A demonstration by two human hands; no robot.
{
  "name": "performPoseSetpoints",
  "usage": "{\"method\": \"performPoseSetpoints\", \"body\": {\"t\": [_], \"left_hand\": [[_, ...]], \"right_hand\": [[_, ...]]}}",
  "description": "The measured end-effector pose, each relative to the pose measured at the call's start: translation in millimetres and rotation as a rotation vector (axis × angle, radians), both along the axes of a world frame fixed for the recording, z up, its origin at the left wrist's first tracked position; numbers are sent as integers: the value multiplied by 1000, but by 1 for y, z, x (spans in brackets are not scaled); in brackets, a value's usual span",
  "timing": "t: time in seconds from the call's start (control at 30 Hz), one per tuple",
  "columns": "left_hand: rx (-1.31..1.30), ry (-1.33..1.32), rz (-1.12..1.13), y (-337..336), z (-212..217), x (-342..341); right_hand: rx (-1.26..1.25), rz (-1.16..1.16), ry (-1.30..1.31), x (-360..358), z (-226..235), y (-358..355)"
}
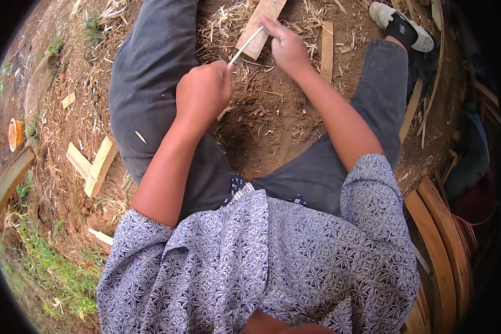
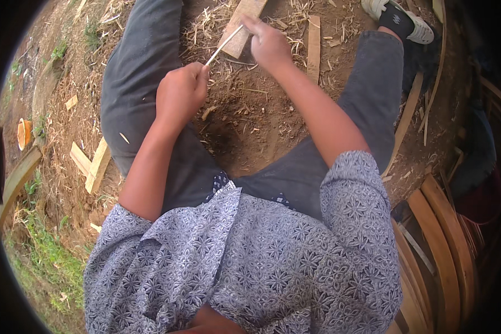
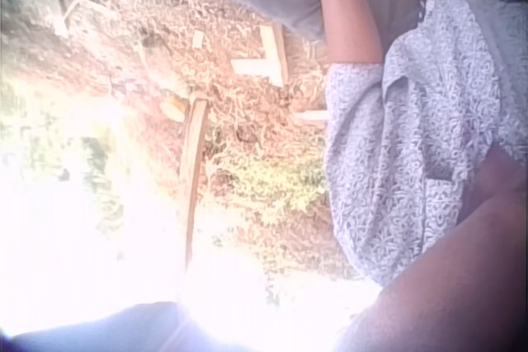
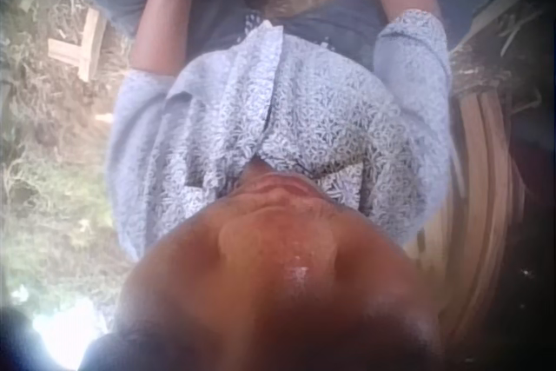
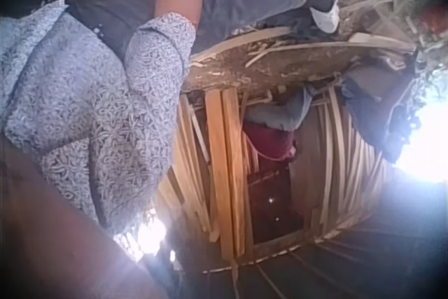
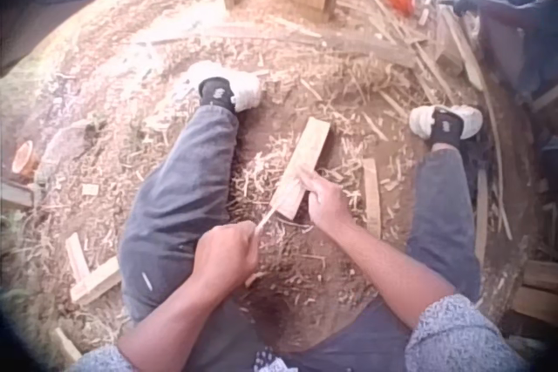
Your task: The person sits on the ground and uses a knife to shave thin strips from a small wooden block. They repeatedly scrape the knife along the wood to create fine shavings and occasionally inspect the resulting strips.
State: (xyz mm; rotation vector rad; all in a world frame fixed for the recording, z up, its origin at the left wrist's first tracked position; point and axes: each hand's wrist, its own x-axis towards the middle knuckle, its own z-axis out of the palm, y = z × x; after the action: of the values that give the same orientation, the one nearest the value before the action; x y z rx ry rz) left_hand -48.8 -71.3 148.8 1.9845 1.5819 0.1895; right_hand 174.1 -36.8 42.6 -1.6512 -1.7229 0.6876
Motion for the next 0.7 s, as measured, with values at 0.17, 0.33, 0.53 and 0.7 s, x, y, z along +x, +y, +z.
{"method": "performPoseSetpoints", "body": {"t": [0.17,0.33,0.53,0.7], "left_hand": [[33,10,16,-5,-12,-7],[62,-43,15,-1,-8,-1],[54,-9,-28,2,0,-1],[88,-21,-8,-4,-14,-8]], "right_hand": [[-110,335,184,-46,35,-50],[-210,80,92,-24,27,-23],[-183,36,142,-2,12,-7],[-112,362,200,-52,48,-56]]}}
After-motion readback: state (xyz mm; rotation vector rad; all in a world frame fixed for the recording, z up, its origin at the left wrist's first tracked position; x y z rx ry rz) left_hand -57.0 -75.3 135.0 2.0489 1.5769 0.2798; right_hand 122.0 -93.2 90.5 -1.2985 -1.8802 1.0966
